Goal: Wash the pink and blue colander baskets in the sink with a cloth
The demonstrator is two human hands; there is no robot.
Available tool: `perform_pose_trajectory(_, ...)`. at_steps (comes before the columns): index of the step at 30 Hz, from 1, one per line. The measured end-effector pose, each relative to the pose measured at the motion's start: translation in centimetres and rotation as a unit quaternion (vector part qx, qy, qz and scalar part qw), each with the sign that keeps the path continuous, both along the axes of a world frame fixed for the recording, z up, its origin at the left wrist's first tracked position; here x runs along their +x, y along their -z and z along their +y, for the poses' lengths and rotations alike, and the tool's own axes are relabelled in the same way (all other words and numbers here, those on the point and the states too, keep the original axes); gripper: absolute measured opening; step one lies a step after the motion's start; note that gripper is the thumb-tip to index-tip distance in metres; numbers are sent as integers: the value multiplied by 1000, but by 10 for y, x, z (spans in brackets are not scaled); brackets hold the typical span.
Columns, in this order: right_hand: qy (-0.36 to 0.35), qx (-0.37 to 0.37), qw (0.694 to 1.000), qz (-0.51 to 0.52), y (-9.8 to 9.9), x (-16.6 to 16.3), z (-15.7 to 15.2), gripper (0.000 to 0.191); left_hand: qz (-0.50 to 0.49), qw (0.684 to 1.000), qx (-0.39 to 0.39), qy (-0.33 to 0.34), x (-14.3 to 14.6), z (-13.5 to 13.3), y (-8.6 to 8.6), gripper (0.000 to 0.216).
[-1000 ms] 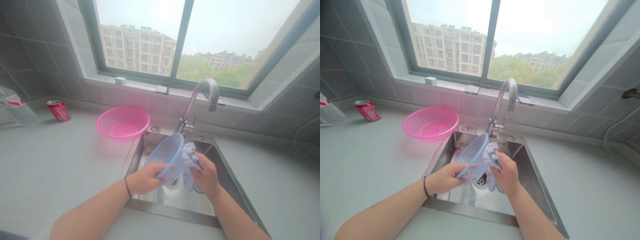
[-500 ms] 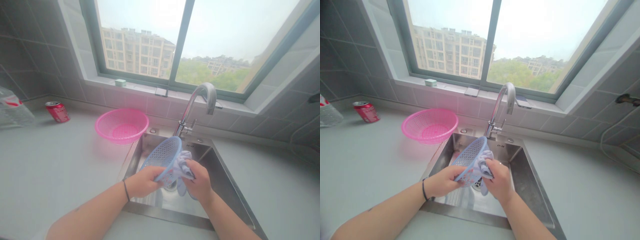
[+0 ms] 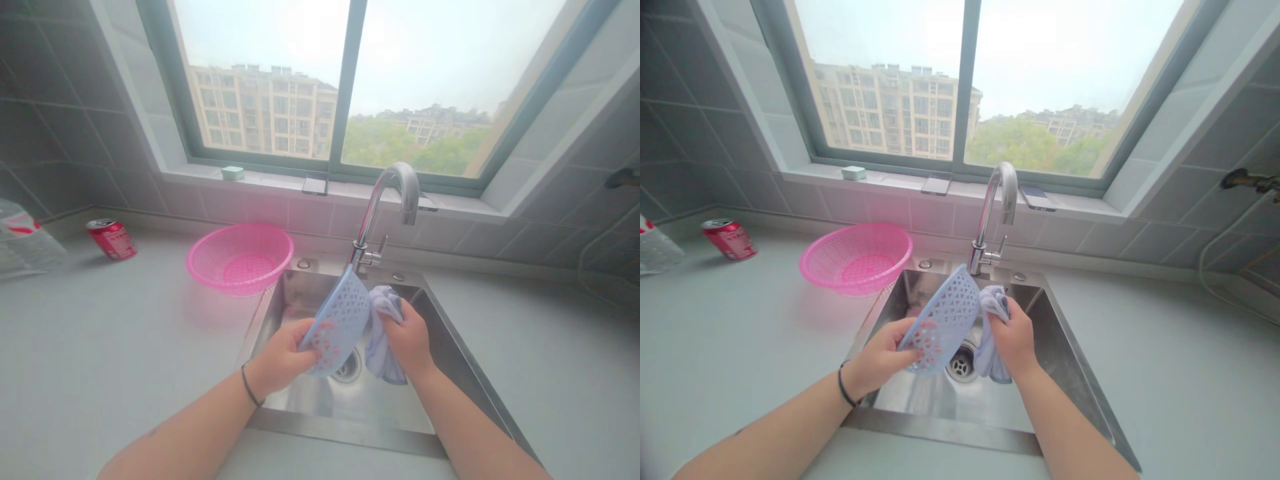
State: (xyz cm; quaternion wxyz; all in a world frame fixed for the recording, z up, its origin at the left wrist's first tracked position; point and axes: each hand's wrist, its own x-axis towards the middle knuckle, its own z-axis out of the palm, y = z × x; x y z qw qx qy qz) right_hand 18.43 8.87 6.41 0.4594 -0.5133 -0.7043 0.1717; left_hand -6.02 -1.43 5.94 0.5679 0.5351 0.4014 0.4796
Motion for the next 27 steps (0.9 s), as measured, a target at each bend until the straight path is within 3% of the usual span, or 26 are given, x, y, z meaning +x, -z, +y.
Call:
perform_pose_trajectory(3, 26, -54, 998, 26, 0, -2, 3, 42, -67, 995, -33, -72, -2, -1, -5, 39)
perform_pose_trajectory(7, 50, -63, 996, 38, 1, -1, 7, 42, -47, 992, -10, -117, -2, 2, -11, 42)
perform_pose_trajectory(13, 45, -45, 998, 28, -1, -4, 3, 37, 15, 997, -68, -46, 1, 9, -2, 38)
perform_pose_trajectory(16, -44, 45, 998, -18, -2, -8, -12, 26, 57, 997, -52, -7, 4, 8, -1, 40)
perform_pose_trajectory(19, -229, 179, 950, -110, -2, -11, -28, 14, 130, 991, 2, 29, 5, 5, -4, 35)
perform_pose_trajectory(21, -263, 208, 931, -147, -2, -12, -31, 13, 158, 986, 25, 48, 5, 2, -6, 33)
perform_pose_trajectory(25, -116, 167, 971, -124, -6, -8, -20, 20, 130, 988, -8, 82, 4, -1, -8, 35)
perform_pose_trajectory(27, -82, 161, 978, -109, -6, -7, -18, 20, 131, 988, 2, 80, 3, -1, -8, 32)
